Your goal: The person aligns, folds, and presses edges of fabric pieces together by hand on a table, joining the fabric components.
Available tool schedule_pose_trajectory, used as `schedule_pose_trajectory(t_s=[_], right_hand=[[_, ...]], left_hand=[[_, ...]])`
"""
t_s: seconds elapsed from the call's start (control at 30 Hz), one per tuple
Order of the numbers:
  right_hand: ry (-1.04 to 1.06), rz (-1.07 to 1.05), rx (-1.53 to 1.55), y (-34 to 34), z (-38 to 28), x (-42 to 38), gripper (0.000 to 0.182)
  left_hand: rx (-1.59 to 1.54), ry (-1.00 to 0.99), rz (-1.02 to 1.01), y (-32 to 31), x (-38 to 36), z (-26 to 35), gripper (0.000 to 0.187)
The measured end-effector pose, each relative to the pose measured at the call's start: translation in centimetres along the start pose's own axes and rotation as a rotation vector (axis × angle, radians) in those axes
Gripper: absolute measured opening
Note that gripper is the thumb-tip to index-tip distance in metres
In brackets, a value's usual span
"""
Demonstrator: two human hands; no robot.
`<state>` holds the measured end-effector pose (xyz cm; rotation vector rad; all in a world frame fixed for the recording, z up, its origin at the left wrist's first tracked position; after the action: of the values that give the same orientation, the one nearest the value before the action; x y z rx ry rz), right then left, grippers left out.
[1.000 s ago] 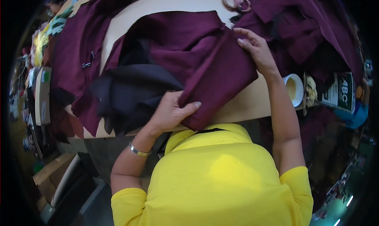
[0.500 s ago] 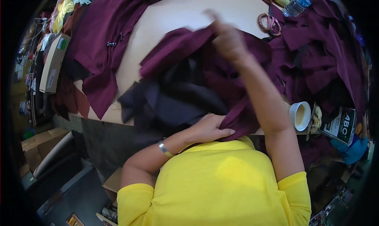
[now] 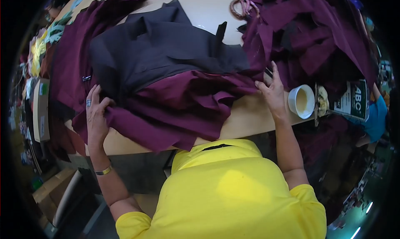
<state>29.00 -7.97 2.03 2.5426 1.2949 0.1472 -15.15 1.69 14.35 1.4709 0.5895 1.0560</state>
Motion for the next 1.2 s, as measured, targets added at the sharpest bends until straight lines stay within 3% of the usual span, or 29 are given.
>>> schedule_pose_trajectory(t_s=[0.03,0.13,0.37,0.47,0.57,0.67,0.77,0.8,0.87,0.93,0.97,1.1,1.13,1.2], right_hand=[[0.029,0.035,-0.046,0.1,-1.0,-0.4,0.083],[0.090,0.112,-0.149,0.7,-4.4,-0.9,0.089],[0.204,0.121,-0.223,0.0,-4.7,0.0,0.093],[0.473,0.210,-0.559,-1.3,-5.9,0.6,0.090],[0.302,0.157,-0.498,-2.5,-5.7,2.5,0.084],[0.352,0.165,-0.498,-3.7,-5.4,3.9,0.081],[0.447,0.158,-0.503,-4.2,-5.4,4.5,0.077],[0.381,0.160,-0.402,-3.4,-5.3,4.1,0.077],[0.262,0.163,-0.202,-1.5,-5.9,2.3,0.075],[0.128,0.111,-0.086,-1.0,-3.8,-1.4,0.075],[0.071,0.085,-0.114,-0.8,-2.8,-3.4,0.077],[-0.153,0.141,-0.196,1.4,0.3,-5.5,0.089],[0.036,0.218,-0.315,2.0,-1.1,-5.3,0.091],[0.426,0.367,-0.555,2.5,-4.2,-4.9,0.096]], left_hand=[[0.024,0.022,-0.007,-0.5,-0.4,-0.7,0.027],[-0.342,0.273,0.030,-1.8,-2.1,-3.4,0.027],[-0.318,0.211,-0.111,-3.3,-3.8,-5.0,0.042],[-0.880,0.636,-0.005,-4.8,-4.7,-6.4,0.035],[-1.081,0.694,-0.220,-6.2,-5.8,-6.3,0.029],[-0.861,0.522,-0.241,-6.0,-5.2,-6.3,0.018],[-0.699,0.362,-0.235,-7.4,-5.9,-11.0,0.013],[-0.397,0.203,-0.067,-5.4,-5.8,-10.9,0.011],[-0.122,0.188,-0.058,-2.1,-4.6,-13.1,0.020],[-0.148,0.346,0.181,-0.6,-5.9,-20.0,0.027],[-0.181,0.376,0.141,-0.2,-5.7,-21.4,0.032],[-0.161,0.310,0.208,1.9,-3.0,-15.3,0.025],[-0.142,0.284,0.223,2.4,-2.3,-13.2,0.022],[-0.182,0.275,0.033,3.4,0.3,-8.4,0.014]])
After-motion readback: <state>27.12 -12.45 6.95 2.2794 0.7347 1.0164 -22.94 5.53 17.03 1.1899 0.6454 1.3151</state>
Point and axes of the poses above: each hand's wrist, its own x-axis towards the middle knuckle, its own y-axis out of the back of the hand, z = x × y, the point moved 8 cm from there along x, towards the middle knuckle, and after that the axes turned 10 degrees about z, right-handed, at the moved point
